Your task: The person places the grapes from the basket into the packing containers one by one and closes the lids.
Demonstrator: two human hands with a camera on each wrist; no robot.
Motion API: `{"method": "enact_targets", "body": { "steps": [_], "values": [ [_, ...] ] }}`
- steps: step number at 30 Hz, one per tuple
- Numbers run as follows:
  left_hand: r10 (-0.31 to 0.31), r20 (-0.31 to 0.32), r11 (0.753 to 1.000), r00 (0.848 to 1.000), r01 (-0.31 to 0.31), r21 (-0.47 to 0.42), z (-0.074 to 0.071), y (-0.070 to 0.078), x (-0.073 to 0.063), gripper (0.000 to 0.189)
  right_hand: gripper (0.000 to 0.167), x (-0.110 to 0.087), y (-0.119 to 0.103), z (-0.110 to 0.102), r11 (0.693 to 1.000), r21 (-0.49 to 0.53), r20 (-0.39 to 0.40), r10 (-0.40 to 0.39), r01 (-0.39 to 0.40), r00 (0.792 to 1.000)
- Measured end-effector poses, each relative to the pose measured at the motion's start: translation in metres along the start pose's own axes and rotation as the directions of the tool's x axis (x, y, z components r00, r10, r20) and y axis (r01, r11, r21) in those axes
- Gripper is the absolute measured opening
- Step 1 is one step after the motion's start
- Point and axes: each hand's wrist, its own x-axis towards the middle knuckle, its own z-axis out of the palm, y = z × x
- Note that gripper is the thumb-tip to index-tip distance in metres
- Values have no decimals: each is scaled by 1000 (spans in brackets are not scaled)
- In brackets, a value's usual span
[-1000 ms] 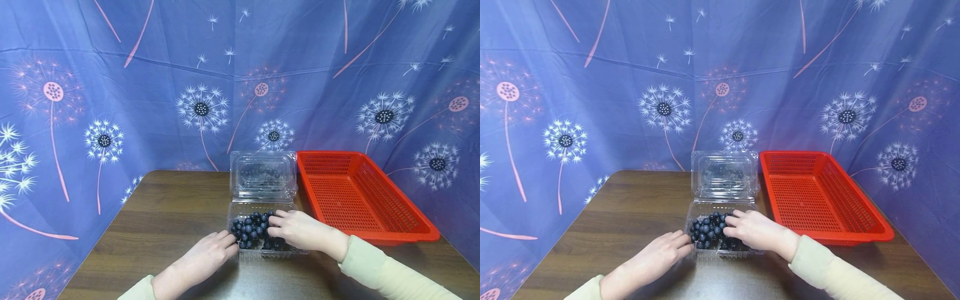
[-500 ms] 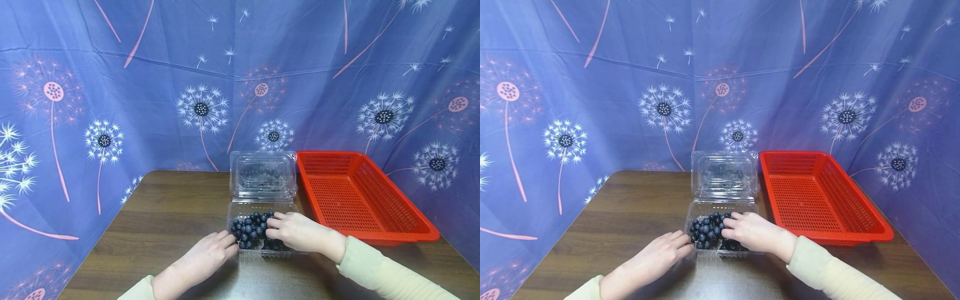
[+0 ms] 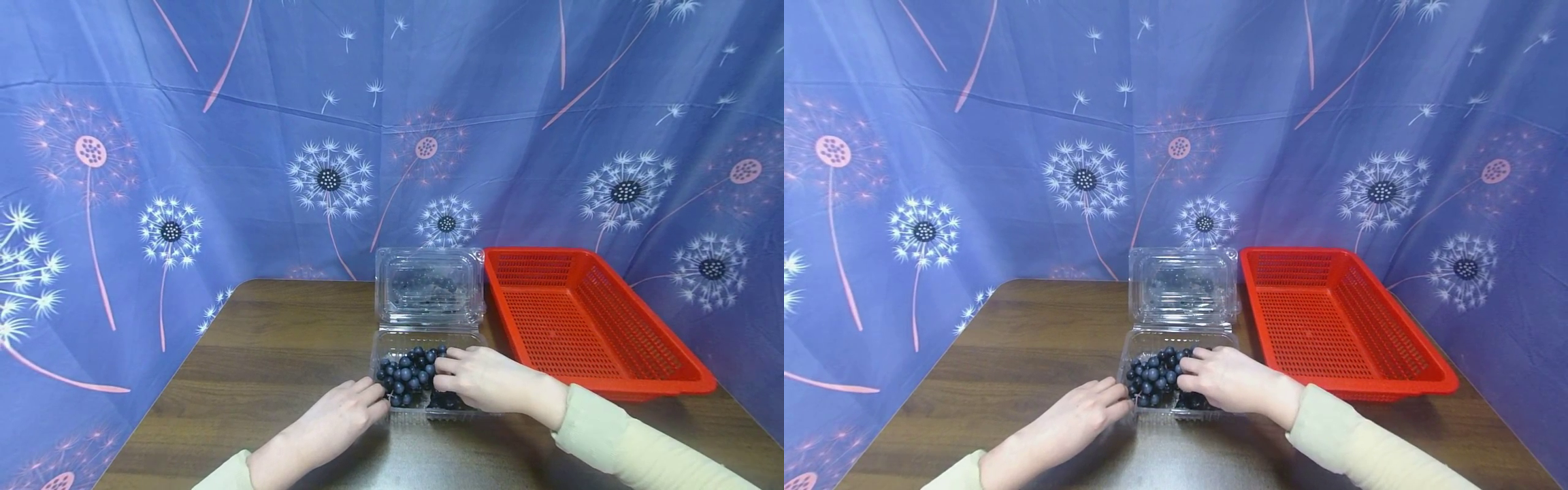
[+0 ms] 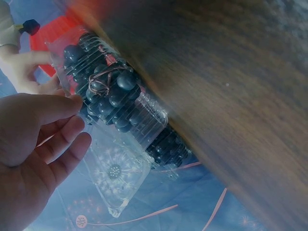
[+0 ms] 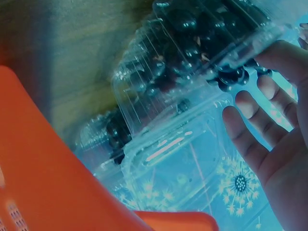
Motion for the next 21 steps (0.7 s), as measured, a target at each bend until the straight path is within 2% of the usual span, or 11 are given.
{"method": "enact_targets", "body": {
  "steps": [12,21],
  "values": [
    [2,-2,1000,1000,-2,5,0,0,0,11,28,2,9,-20,998,-60,-13,11,-12,1000],
    [3,-3,1000,1000,-3,3,0,0,0,14,31,5,28,-37,996,-85,-28,30,-33,999]
  ]
}}
